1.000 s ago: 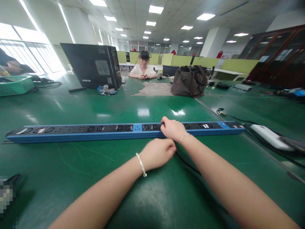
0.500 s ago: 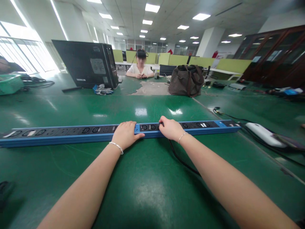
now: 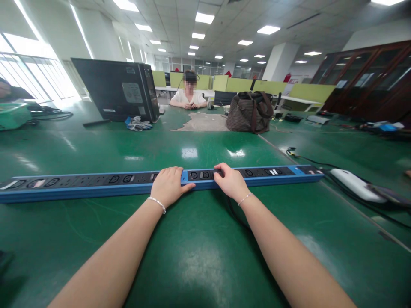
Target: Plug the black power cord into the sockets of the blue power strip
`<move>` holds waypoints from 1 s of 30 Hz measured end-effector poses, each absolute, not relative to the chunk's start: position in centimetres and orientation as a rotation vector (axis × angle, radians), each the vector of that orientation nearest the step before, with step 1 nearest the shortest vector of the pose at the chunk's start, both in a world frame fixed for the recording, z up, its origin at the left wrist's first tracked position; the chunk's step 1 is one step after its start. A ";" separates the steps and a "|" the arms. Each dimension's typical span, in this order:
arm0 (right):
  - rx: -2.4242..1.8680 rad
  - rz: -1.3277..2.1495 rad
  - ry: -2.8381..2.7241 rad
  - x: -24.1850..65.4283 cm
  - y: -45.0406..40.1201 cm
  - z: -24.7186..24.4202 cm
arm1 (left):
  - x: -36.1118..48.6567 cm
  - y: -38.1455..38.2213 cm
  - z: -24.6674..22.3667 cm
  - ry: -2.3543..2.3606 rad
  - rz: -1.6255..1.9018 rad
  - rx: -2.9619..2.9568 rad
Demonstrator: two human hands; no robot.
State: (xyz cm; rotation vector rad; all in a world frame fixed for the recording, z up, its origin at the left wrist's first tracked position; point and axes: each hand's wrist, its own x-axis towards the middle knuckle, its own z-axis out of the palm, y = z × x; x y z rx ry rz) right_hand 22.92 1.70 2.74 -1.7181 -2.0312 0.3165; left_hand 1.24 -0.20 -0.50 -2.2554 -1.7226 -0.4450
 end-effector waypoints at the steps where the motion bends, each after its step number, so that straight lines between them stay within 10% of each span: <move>1: -1.712 0.332 -2.018 23.0 1.7 2.6 | 1.2 -0.2 -0.5 -1.723 -0.447 -2.253; 30: -1.314 0.565 -1.499 25.8 2.7 4.7 | 1.2 0.0 -0.6 -1.742 -0.496 -2.251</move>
